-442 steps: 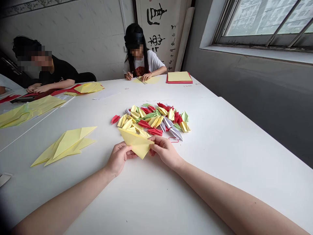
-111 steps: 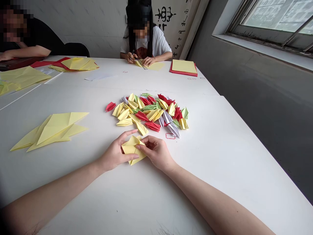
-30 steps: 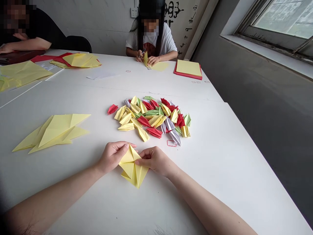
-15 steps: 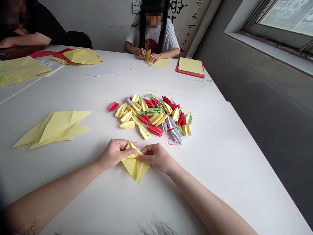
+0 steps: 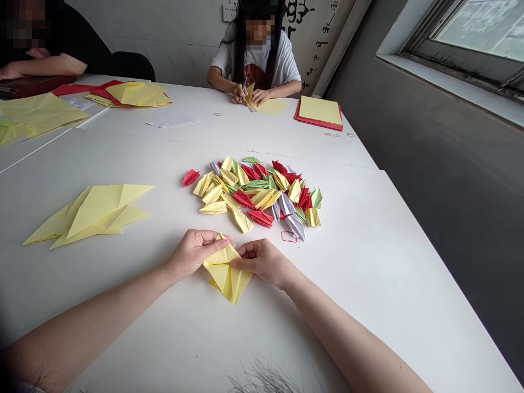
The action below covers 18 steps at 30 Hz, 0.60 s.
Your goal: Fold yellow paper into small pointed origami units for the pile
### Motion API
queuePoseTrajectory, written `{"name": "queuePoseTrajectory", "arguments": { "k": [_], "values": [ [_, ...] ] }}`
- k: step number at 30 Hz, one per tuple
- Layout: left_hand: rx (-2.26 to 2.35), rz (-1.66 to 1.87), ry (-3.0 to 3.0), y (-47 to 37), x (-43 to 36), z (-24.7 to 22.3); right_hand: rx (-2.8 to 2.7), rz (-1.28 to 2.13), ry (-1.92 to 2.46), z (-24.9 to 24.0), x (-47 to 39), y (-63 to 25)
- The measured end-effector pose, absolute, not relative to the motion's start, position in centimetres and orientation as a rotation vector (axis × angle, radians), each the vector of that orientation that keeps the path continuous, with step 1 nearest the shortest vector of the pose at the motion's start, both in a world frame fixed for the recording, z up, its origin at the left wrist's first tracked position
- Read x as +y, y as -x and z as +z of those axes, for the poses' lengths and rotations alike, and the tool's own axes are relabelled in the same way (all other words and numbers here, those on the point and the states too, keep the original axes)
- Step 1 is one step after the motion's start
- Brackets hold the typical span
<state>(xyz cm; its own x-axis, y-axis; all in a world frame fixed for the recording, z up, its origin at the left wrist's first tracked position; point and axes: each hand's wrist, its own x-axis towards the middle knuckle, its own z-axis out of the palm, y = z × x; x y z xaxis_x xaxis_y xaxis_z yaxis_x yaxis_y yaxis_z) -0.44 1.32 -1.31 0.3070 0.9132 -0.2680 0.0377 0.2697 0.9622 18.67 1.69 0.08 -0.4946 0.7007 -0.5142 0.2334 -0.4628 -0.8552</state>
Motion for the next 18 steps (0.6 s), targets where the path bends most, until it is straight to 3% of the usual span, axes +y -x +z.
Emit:
{"name": "queuePoseTrajectory", "arguments": {
  "k": [18],
  "values": [
    [1.147,0.828,-0.945,-0.2,1.9,-0.1,-1.37,2.0,1.397,0.5,1.8,-18.8]
  ]
}}
